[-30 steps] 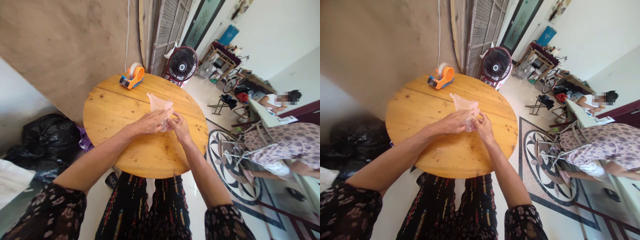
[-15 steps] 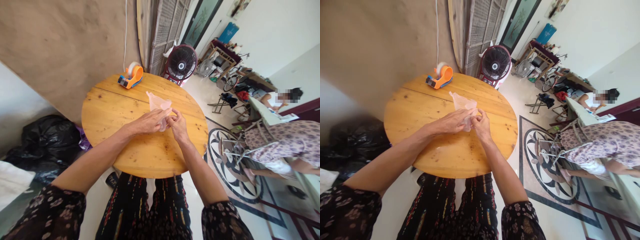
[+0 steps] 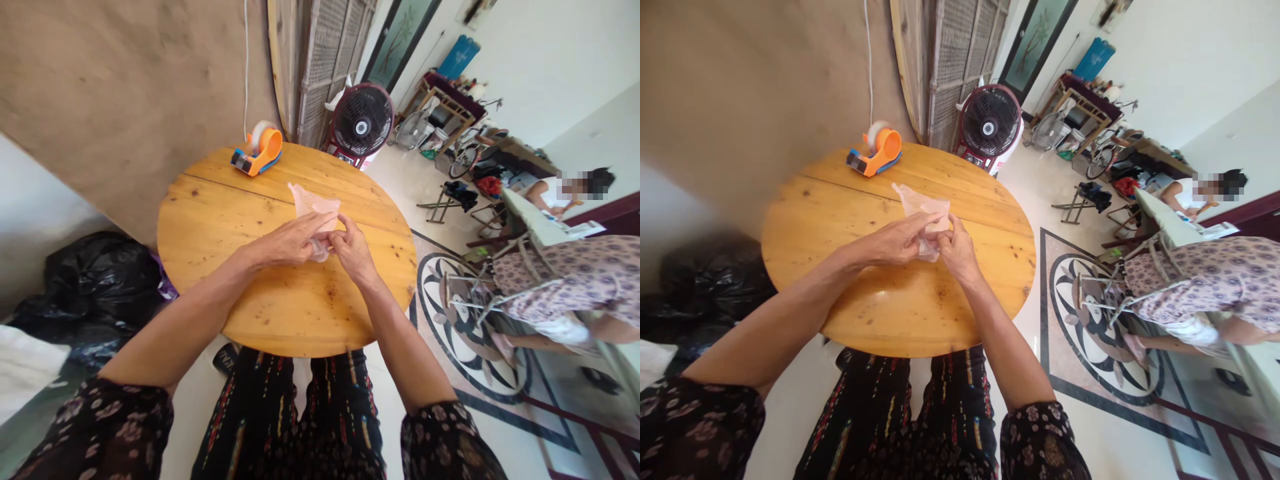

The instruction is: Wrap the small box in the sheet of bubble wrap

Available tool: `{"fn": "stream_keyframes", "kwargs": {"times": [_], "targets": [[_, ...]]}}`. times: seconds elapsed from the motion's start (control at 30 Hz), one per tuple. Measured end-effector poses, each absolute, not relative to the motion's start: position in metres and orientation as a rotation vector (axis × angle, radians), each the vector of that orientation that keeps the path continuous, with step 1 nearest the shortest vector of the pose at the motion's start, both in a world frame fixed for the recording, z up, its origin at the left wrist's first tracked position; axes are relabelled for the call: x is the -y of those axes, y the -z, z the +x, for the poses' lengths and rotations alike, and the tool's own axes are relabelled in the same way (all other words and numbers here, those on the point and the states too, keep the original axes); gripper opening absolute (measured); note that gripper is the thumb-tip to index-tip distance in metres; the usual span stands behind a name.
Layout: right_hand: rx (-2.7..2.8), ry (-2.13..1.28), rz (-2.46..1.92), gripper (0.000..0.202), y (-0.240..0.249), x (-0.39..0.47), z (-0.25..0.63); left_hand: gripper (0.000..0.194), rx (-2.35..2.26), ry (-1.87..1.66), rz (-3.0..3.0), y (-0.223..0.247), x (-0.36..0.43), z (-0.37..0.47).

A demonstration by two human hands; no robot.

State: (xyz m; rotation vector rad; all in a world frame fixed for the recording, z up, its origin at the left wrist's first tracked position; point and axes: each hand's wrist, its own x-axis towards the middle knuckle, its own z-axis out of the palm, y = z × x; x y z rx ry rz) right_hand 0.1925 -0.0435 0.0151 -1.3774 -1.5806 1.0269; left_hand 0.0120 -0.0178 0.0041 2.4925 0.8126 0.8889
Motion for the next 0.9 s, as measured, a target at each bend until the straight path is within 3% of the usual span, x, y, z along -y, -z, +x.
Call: {"fn": "stream_keyframes", "kwargs": {"times": [0.1, 0.3, 0.53, 0.73, 0.9], "targets": [[1.597, -1.06, -1.338, 0.068, -0.018, 0.047, 0.196, 0.073, -0.841, -0.94, 2.426, -0.007, 0.017, 0.011], [1.663, -1.061, -1.244, 0.073, -0.015, 0.051, 0.205, 0.038, -0.852, -1.057, 2.464, -0.009, 0.018, 0.013], [1.816, -0.937, -1.257, 0.075, -0.02, 0.054, 0.207, 0.016, -0.97, -1.019, 2.437, -0.018, 0.027, 0.013], [1.918, -0.828, -1.248, 0.075, -0.023, 0.054, 0.209, 0.032, -1.228, -0.749, 2.356, -0.022, 0.032, 0.02], [1.962, -0.834, -1.185, 0.077, -0.02, 0.054, 0.21, 0.033, -1.372, -0.732, 2.293, -0.022, 0.035, 0.028]]}}
